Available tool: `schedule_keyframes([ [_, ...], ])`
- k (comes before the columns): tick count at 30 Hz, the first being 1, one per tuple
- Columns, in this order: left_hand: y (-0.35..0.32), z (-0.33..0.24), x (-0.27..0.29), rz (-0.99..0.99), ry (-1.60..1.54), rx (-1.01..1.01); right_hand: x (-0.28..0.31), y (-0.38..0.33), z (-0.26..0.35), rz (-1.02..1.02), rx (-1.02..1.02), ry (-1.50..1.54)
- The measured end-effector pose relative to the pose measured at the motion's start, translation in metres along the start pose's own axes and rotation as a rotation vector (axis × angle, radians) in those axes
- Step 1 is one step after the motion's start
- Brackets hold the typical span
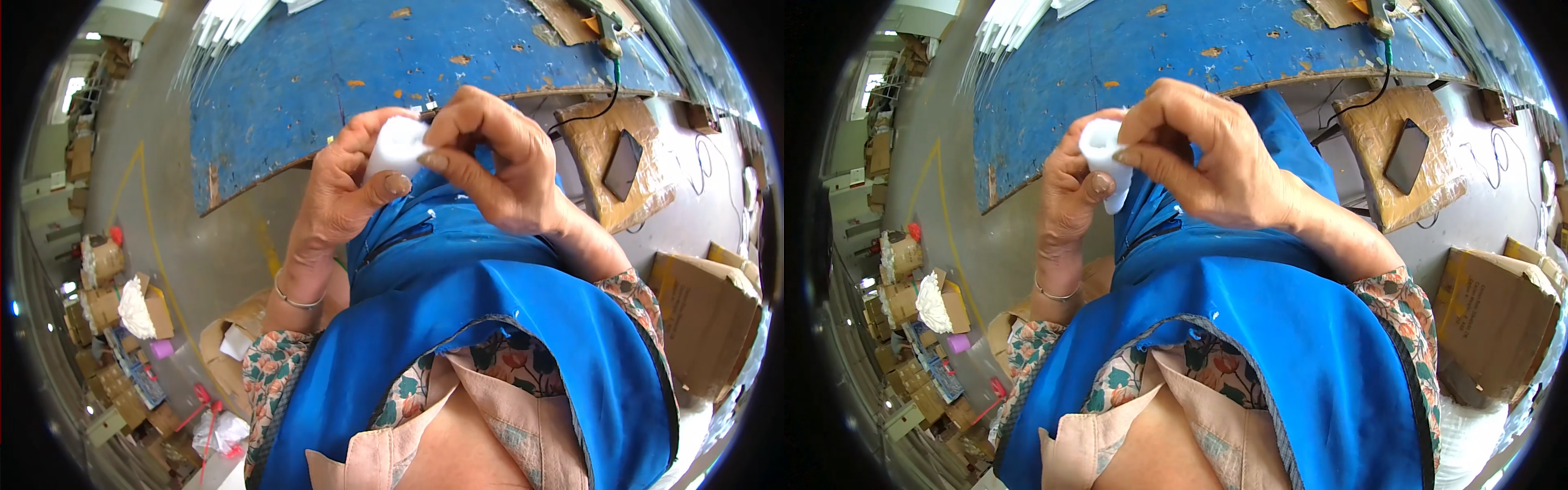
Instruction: Applying hot glue to white foam strips and rolling them at a manufacturing workbench.
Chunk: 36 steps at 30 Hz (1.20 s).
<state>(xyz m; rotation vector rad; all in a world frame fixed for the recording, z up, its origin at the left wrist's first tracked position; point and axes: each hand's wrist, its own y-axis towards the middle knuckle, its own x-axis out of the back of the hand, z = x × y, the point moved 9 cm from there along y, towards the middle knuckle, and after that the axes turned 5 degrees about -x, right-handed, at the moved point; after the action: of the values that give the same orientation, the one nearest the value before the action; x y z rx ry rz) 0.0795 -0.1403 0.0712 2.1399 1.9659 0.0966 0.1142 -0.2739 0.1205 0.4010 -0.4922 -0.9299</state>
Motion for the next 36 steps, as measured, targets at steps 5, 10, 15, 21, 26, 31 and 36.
schedule_keyframes([
  [5, 0.006, 0.004, 0.002, 0.088, 0.027, 0.141, -0.008, 0.001, -0.025, -0.03, -0.181, 0.426],
  [10, 0.006, 0.005, 0.005, 0.101, -0.068, 0.272, -0.009, 0.001, -0.037, 0.0, -0.225, 0.396],
  [15, -0.003, 0.016, -0.006, 0.099, -0.139, 0.327, -0.014, -0.006, -0.046, 0.019, -0.311, 0.583],
  [21, -0.001, 0.009, -0.01, -0.063, -0.116, 0.149, -0.01, -0.009, -0.048, 0.011, -0.337, 0.589],
  [26, -0.002, 0.001, -0.007, -0.057, -0.009, 0.12, -0.01, -0.009, -0.047, -0.004, -0.334, 0.611],
  [31, -0.001, 0.003, -0.009, -0.027, 0.034, 0.136, -0.011, -0.011, -0.047, -0.007, -0.357, 0.629],
  [36, 0.005, 0.003, -0.006, -0.045, -0.051, 0.151, -0.004, -0.012, -0.051, -0.132, -0.335, 0.546],
])
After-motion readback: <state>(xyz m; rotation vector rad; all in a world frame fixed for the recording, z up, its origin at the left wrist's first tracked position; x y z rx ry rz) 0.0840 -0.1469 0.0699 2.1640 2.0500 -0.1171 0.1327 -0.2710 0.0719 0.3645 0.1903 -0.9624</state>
